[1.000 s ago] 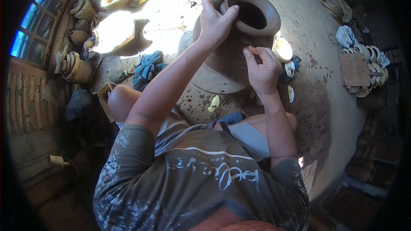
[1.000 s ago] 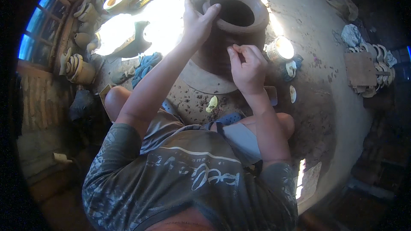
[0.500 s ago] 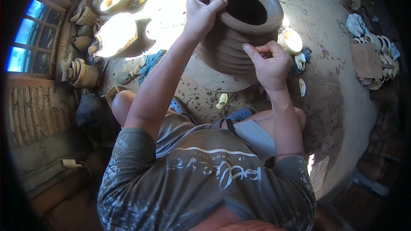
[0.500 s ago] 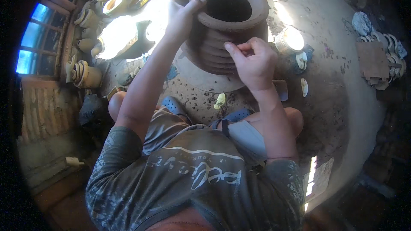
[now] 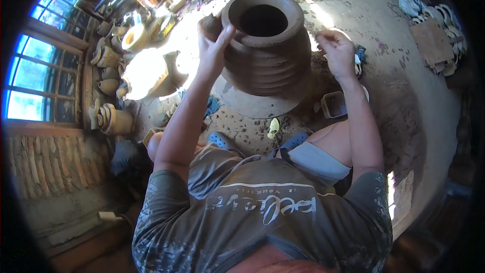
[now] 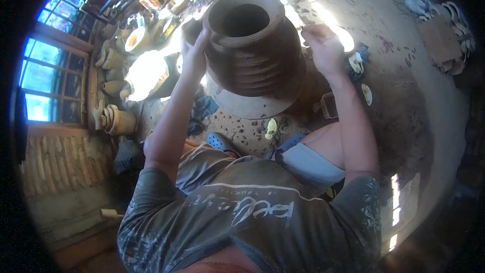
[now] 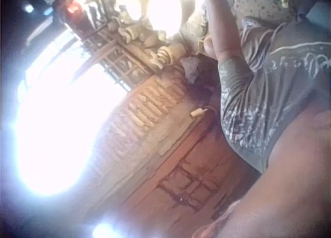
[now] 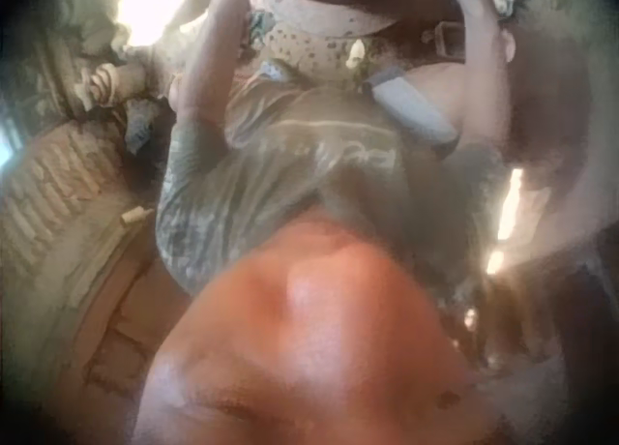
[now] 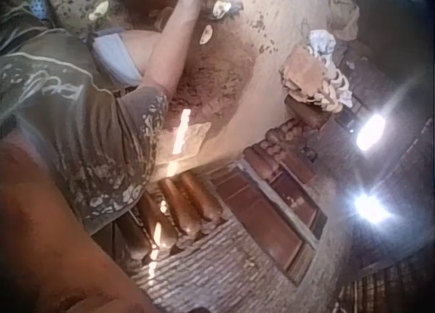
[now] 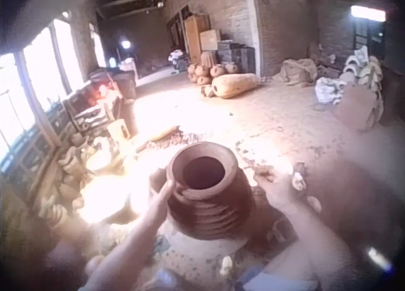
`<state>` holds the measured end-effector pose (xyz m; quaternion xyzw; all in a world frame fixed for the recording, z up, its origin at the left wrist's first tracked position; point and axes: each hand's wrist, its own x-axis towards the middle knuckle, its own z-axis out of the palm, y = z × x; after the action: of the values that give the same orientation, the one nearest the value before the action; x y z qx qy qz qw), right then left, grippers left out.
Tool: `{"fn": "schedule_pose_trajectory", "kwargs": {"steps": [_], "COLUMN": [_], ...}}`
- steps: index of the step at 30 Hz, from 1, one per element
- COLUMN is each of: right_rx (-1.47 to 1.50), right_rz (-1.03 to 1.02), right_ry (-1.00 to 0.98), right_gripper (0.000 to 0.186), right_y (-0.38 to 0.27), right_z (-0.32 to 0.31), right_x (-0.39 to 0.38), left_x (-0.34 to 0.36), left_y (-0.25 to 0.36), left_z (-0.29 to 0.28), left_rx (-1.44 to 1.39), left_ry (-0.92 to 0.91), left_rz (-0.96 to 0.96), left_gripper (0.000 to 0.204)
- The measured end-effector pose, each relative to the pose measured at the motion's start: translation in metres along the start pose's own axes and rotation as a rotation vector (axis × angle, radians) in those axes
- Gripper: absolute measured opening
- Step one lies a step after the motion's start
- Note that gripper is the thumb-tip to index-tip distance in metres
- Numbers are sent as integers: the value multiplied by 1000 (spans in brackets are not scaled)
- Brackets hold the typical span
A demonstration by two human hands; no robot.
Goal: The person shapes a large clay vessel on a pottery wheel, using their hands to smooth the exterior and create decorative horizontal grooves around the midsection.
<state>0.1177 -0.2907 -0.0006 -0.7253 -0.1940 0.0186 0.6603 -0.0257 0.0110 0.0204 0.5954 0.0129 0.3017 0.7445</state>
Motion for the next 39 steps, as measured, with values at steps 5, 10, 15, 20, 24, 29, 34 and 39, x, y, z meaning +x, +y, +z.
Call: {"fn": "schedule_pose_trajectory", "kwargs": {"steps": [5, 10, 15, 20, 24, 29, 34, 39], "right_rx": [-108, -306, -322, -348, -422, -425, -371, -654], "right_rz": [195, -35, -128, -187, -264, -281, -168, -306], "right_ry": [-188, -133, -35, -15, -38, -130, 76, -149], "right_gripper": [26, 15, 41, 75, 81, 73, 63, 60], "right_y": [-23, -19, -36, -35, -35, -44, -43, -42], "right_z": [18, 39, 71, 93, 113, 117, 83, 105], "right_x": [-27, -59, -88, -107, -125, -133, -107, -129], "left_x": [-1, -27, -43, -52, -56, -57, -59, -54], "left_y": [-18, -18, -10, -10, -6, -7, -6, -3], "left_z": [-52, -30, -11, 0, 9, 10, 9, 7], "left_rx": [544, 570, 591, 662, 664, 758, 760, 808], "left_ry": [-266, -167, -81, -34, -12, 4, 18, -18], "left_rz": [158, 170, 108, 125, 94, 119, 127, 120], "left_gripper": [117, 113, 115, 117, 117, 118, 118, 111]}}
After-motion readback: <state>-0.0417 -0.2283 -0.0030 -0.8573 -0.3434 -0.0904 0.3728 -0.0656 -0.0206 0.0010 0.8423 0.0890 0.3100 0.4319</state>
